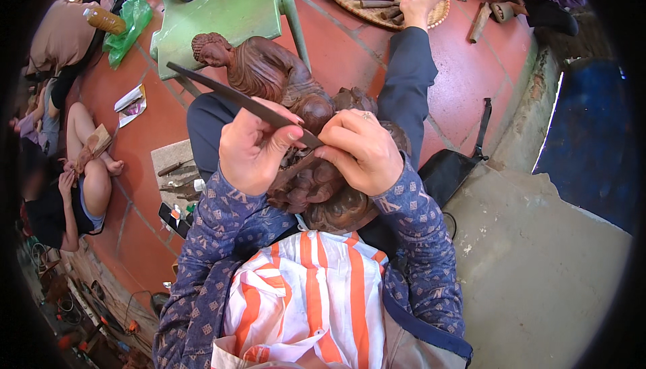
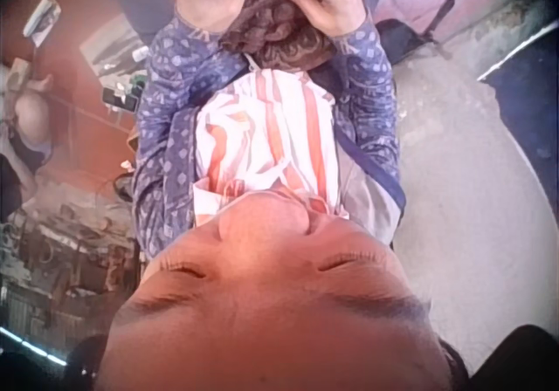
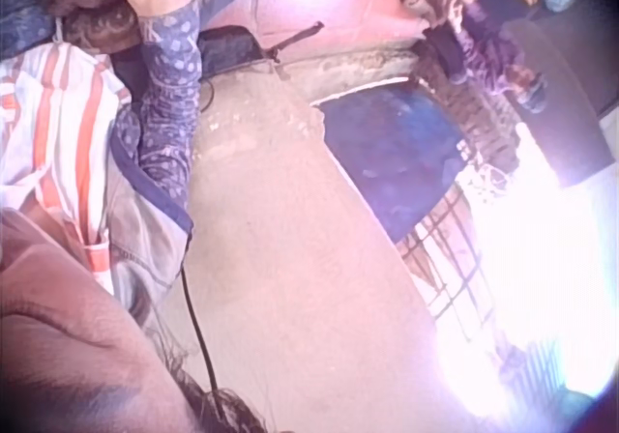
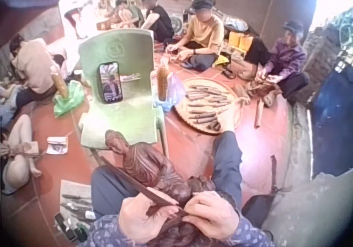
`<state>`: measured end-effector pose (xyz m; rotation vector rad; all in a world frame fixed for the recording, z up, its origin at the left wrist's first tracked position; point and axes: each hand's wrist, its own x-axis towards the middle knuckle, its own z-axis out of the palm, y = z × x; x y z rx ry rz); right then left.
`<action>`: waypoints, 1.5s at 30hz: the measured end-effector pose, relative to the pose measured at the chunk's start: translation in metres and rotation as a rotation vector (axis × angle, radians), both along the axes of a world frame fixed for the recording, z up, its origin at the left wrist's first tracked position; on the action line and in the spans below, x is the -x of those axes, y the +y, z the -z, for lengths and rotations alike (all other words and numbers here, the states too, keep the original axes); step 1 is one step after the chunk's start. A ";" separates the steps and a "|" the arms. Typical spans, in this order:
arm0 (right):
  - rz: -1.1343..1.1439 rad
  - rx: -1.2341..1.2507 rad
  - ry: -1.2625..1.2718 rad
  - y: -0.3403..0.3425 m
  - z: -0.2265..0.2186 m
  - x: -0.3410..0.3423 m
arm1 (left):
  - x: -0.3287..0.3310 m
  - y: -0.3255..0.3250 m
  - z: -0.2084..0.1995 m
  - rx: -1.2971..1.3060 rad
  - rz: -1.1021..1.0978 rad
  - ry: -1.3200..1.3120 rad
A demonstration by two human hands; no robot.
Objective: The person carves a wooden Buddha statue using a small metal tool, focusing on the head and hair details. They hold the statue with one hand and use the tool with the other to refine the surface.
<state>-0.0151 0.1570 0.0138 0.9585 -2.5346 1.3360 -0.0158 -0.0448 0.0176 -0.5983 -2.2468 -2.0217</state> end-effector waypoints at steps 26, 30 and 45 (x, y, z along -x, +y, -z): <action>-0.050 0.011 -0.086 0.001 -0.004 0.002 | -0.003 -0.001 0.000 -0.062 0.011 -0.101; 0.095 0.004 -0.118 -0.007 0.000 0.004 | 0.012 -0.001 -0.005 0.018 -0.025 -0.012; 0.058 0.013 -0.080 0.011 0.002 -0.003 | 0.016 0.009 -0.023 -0.142 0.000 0.074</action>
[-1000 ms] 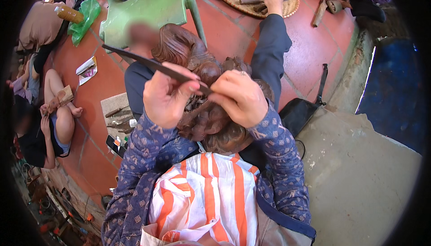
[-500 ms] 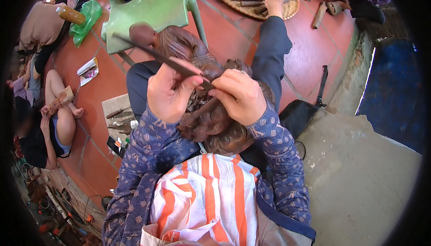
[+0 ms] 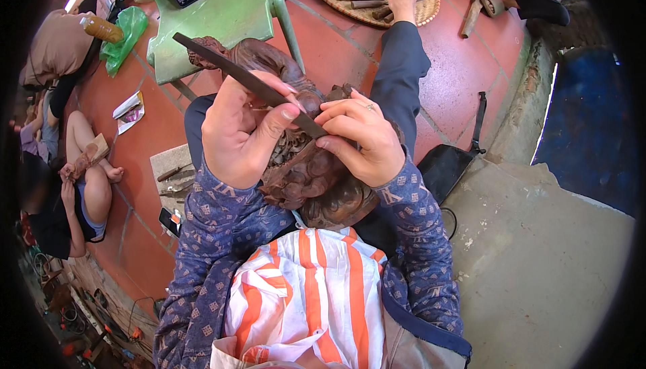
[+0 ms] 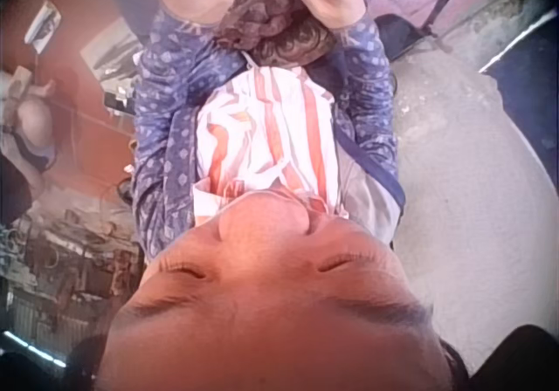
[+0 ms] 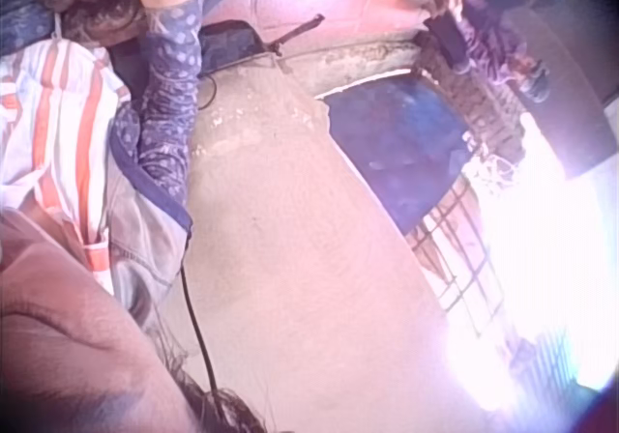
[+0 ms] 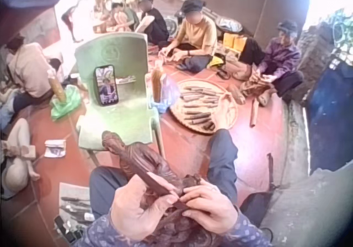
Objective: The person carves a wooden Buddha statue using a small metal tool, focusing on the head and hair details. They hold the statue with one hand and use the tool with the other to refine the surface.
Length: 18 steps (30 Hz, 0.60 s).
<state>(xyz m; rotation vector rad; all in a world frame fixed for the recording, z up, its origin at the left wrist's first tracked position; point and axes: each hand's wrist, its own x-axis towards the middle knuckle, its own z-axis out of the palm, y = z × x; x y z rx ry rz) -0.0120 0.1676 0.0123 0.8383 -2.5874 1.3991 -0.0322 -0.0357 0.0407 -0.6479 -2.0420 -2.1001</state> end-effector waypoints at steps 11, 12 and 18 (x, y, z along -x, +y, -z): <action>0.041 -0.025 0.009 -0.010 0.003 -0.009 | -0.009 -0.011 0.016 -0.093 0.036 -0.322; 0.056 -0.014 0.001 -0.010 0.005 -0.011 | -0.005 -0.010 0.016 -0.114 0.071 -0.330; 0.179 0.046 -0.012 -0.022 0.005 -0.010 | 0.020 -0.010 0.011 -0.069 0.180 -0.241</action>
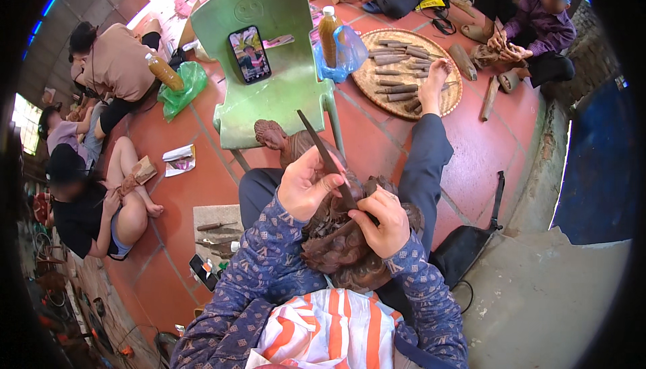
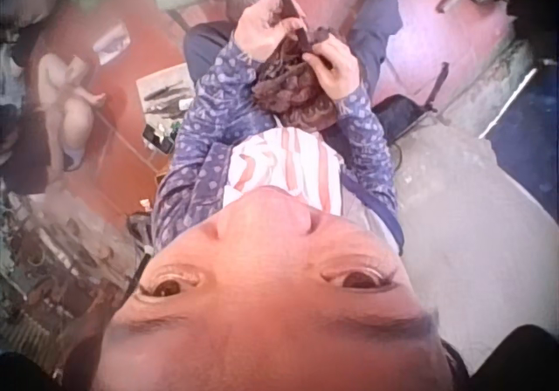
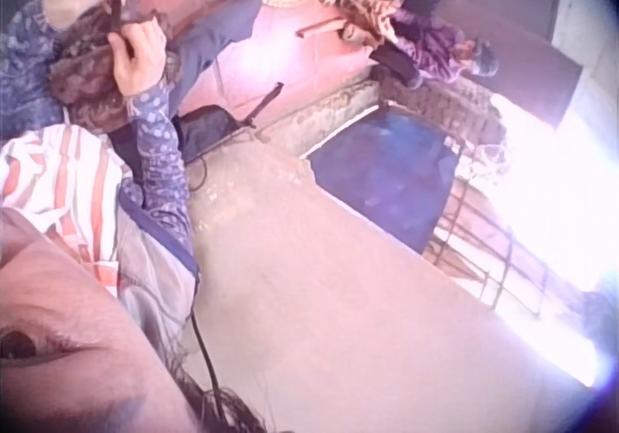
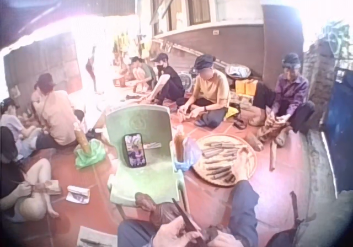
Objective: The person carves a wooden Buddha statue using a small metal tool, focusing on the head and hair details. They hold the statue with one hand and use the tool with the other to refine the surface.
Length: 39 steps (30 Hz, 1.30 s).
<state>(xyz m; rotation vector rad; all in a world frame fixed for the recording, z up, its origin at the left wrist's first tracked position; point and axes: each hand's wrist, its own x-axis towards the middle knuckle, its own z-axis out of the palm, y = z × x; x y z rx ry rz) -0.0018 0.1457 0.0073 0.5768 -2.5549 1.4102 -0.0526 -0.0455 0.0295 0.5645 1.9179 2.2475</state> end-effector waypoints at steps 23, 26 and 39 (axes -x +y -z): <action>-0.042 0.014 0.047 0.000 0.000 -0.003 | 0.003 0.000 0.001 0.023 0.163 -0.032; -0.029 0.003 0.017 0.000 -0.001 -0.003 | 0.007 -0.001 0.002 0.010 0.158 -0.047; 0.033 0.018 -0.022 -0.002 0.001 0.000 | 0.018 0.004 0.000 -0.024 0.172 -0.029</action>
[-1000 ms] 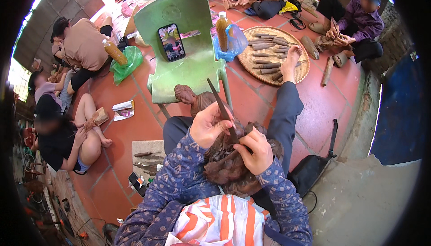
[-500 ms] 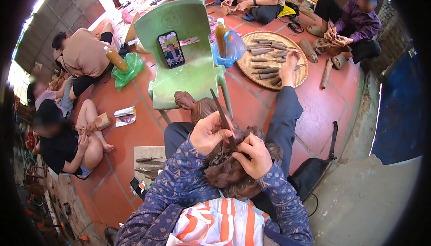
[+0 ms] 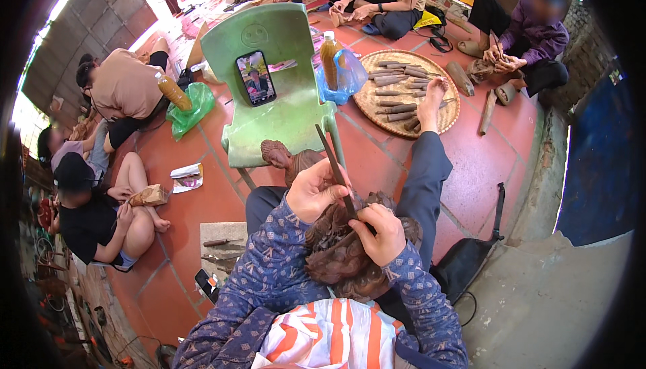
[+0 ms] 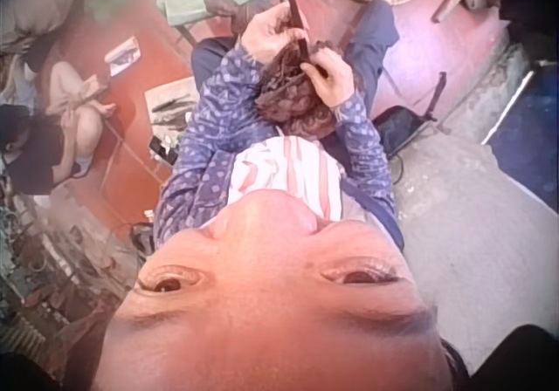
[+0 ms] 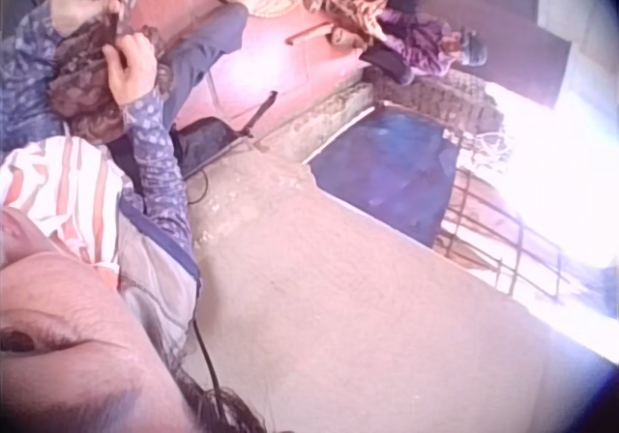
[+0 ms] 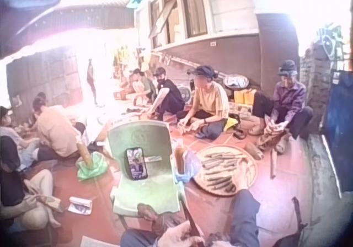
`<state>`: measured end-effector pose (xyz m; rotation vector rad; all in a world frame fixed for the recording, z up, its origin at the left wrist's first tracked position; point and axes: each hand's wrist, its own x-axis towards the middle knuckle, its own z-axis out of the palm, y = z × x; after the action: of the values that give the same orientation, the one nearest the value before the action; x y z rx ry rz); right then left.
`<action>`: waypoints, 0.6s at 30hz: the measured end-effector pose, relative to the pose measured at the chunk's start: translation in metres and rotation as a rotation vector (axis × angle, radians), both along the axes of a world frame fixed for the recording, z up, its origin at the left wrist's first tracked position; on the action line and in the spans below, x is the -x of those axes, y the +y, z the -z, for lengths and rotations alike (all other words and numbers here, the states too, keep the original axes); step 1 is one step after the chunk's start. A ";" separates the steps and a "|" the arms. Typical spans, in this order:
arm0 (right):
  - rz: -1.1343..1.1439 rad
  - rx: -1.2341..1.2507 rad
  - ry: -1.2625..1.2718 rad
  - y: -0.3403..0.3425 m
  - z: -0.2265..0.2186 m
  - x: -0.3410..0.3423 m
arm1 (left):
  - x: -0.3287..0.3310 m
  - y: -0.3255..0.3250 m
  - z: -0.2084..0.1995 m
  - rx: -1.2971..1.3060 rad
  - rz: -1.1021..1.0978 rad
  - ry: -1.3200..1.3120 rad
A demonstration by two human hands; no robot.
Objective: The person carves a wooden Buddha statue using a small metal tool, focusing on the head and hair details. They hold the statue with one hand and use the tool with the other to refine the surface.
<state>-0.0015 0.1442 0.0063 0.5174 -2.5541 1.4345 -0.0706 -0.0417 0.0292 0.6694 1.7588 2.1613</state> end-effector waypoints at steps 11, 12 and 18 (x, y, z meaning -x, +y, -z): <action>-0.054 -0.012 0.007 0.002 -0.008 0.000 | -0.002 -0.002 -0.007 0.027 -0.002 0.011; -0.085 -0.011 0.032 0.003 -0.009 -0.001 | -0.005 -0.002 -0.006 0.010 0.008 -0.012; -0.055 0.004 0.007 0.002 0.003 -0.004 | -0.006 -0.002 0.002 0.003 0.003 -0.023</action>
<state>0.0026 0.1458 0.0037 0.5947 -2.5508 1.4522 -0.0650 -0.0437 0.0274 0.6434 1.7476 2.1556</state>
